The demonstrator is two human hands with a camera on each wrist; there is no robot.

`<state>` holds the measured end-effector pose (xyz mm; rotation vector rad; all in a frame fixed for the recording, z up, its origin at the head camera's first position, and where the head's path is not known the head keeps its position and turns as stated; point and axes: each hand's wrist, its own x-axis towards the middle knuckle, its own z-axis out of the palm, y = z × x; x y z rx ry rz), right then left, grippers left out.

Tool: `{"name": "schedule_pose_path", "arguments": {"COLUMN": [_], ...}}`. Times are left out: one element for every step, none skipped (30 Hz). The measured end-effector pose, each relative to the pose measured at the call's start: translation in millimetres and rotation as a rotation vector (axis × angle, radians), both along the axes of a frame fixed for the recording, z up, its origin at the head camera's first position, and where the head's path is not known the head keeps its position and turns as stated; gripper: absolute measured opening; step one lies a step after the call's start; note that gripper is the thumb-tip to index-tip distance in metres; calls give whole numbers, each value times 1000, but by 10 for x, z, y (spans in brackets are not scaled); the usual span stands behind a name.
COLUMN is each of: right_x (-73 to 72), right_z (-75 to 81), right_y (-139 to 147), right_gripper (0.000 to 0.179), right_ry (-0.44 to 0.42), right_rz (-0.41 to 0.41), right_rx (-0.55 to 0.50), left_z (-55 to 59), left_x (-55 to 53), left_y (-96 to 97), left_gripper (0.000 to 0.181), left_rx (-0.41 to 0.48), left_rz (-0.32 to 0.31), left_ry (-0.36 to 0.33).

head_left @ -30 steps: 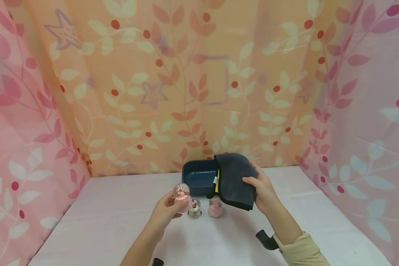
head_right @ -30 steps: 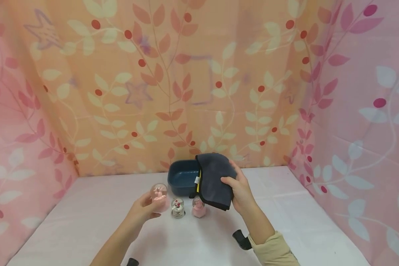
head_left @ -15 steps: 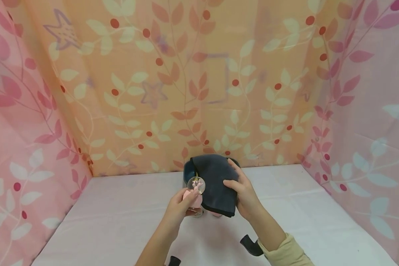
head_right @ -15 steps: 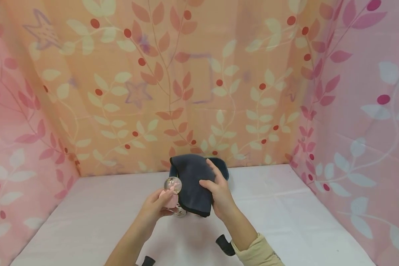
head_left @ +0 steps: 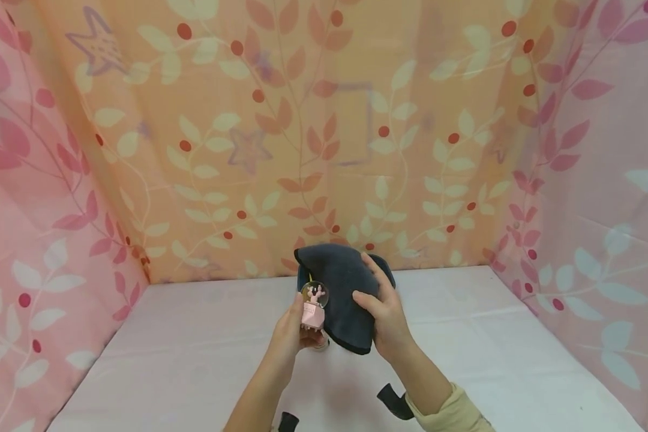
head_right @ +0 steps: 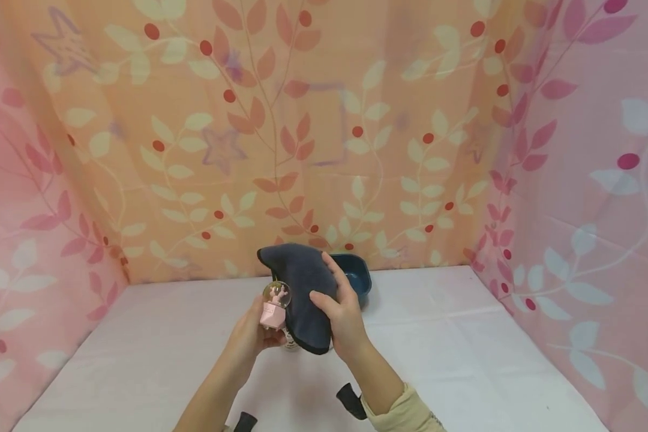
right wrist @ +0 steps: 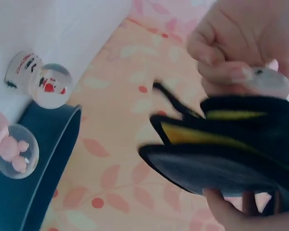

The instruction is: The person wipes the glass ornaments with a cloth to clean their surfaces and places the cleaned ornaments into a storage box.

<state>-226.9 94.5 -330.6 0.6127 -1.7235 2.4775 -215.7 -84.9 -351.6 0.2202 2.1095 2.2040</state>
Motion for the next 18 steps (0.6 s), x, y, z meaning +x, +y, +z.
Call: {"name": "schedule_pose_path", "arguments": {"right_x": [6,10,13,10,0,-18,-44,-74,-111,-152,-192,-230,-263,-291,-315,-332,-343,-350], "right_z": [-16,-37,-60,-88,-117,-144,-168,-188,-204,-216,-220,-219,-219,-219,-218,-220,-221,-226], "right_y": [-13,-27,-41,-59,-76,-93,-112,-130,-147,-166,-184,-201,-219,-234,-248,-261,-275,-288], "right_gripper": [69,68,67,67,67,66,65,61,56,53,50,47,45,43,43,42,42,41], "right_ry": [57,127,211,310,416,540,660,772,873,962,1036,1099,1136,1164,1184,1193,1194,1185], "right_rz": [-6,-18,-30,-47,-56,-77,-104,-135,-158,-183,-200,-225,-234,-247,-256,-272,-285,-297], "right_rx": [18,52,102,161,223,296,362,420,462,489,507,517,512,507,497,488,477,464], "left_z": [2,3,6,11,17,23,26,27,27,25,24,22,19,18,18,20,22,19], "left_x": [-2,-6,-8,-3,-2,-2,-4,-8,-8,-10,-14,-14,-17,-18,-18,-20,-19,-18], "left_y": [4,9,14,15,21,32,47,61,73,83,95,104,107,106,106,104,102,97], "left_gripper": [60,60,61,62,62,60,57,53,49,45,40,35,32,32,33,33,34,36], "left_rx": [6,13,20,23,30,37,44,54,66,76,92,103,113,118,118,115,108,98], "left_rz": [3,6,13,21,37,55,77,92,107,120,133,137,136,127,121,118,115,110], "left_ry": [2,6,10,10,7,7,3,0,-2,-5,-4,1,7,19,30,39,53,68]}}
